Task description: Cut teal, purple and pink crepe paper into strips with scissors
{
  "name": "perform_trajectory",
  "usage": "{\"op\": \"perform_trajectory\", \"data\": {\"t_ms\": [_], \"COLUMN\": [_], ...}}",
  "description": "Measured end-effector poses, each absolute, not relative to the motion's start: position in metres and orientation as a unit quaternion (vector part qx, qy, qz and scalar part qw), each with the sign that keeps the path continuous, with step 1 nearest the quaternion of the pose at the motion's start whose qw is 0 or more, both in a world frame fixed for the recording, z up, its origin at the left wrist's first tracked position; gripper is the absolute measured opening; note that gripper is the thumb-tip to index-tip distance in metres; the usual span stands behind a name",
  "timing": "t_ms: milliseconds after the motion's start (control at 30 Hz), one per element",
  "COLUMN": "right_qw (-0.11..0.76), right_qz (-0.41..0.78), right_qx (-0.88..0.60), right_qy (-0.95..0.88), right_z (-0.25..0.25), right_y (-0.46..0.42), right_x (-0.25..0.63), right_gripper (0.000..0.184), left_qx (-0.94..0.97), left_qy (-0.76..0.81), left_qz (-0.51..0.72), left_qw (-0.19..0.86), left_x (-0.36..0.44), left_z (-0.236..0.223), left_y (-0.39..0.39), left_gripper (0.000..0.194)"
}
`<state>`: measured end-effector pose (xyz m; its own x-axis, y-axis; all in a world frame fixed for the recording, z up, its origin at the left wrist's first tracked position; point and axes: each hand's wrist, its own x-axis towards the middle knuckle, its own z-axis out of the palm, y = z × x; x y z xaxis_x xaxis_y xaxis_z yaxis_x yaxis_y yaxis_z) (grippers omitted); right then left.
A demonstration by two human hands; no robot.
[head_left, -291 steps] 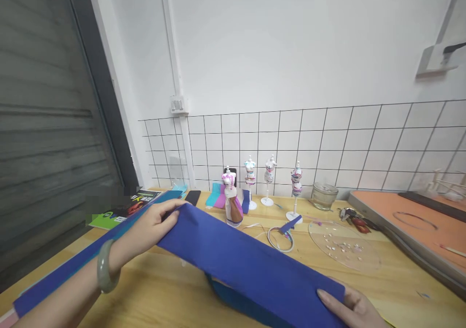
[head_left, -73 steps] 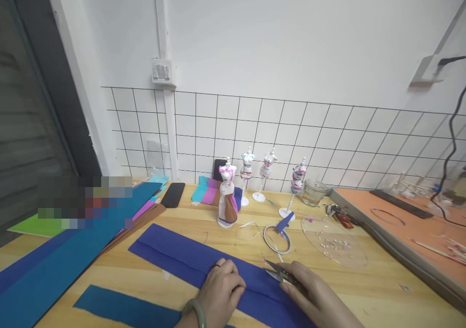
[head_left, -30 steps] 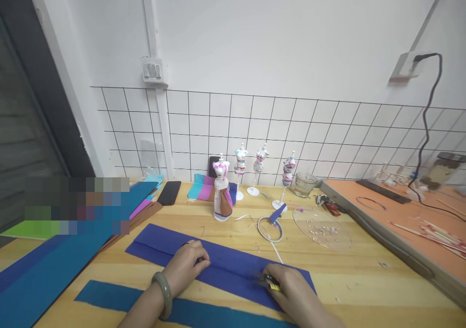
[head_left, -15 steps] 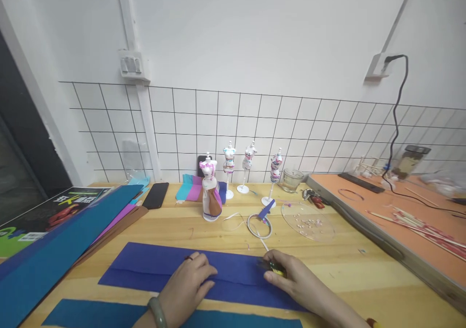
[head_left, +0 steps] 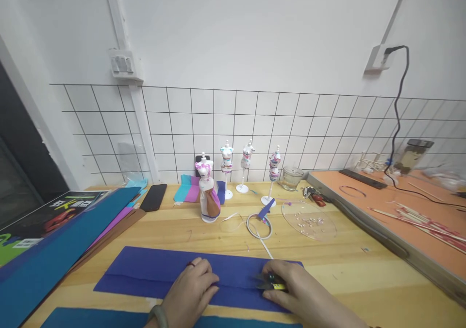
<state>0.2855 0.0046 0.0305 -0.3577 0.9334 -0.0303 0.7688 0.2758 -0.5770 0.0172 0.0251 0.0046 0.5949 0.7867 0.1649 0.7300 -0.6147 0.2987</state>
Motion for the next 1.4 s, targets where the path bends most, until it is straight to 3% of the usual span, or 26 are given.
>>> {"op": "perform_trajectory", "data": {"t_ms": [233, 400, 667, 1400], "right_qw": [0.168, 0.154, 0.119, 0.135], "right_qz": [0.259, 0.262, 0.259, 0.251], "right_qx": [-0.533, -0.554, -0.578, -0.517], "right_qy": [-0.788, -0.775, -0.764, -0.807], "right_z": [0.032, 0.037, 0.042, 0.045], "right_y": [0.007, 0.012, 0.011, 0.007], "right_x": [0.292, 0.305, 0.322, 0.304], "right_gripper": [0.02, 0.012, 0.014, 0.02], "left_qx": [0.902, 0.907, 0.912, 0.874], "left_qy": [0.419, 0.407, 0.392, 0.431], "left_qz": [0.098, 0.107, 0.121, 0.182], "left_qw": [0.032, 0.024, 0.001, 0.128], "left_x": [0.018, 0.019, 0.027, 0.029], "left_z": [0.002, 0.007, 0.0, 0.002], "left_y": [0.026, 0.024, 0.026, 0.028], "left_gripper": [0.018, 0.021, 0.021, 0.021]}}
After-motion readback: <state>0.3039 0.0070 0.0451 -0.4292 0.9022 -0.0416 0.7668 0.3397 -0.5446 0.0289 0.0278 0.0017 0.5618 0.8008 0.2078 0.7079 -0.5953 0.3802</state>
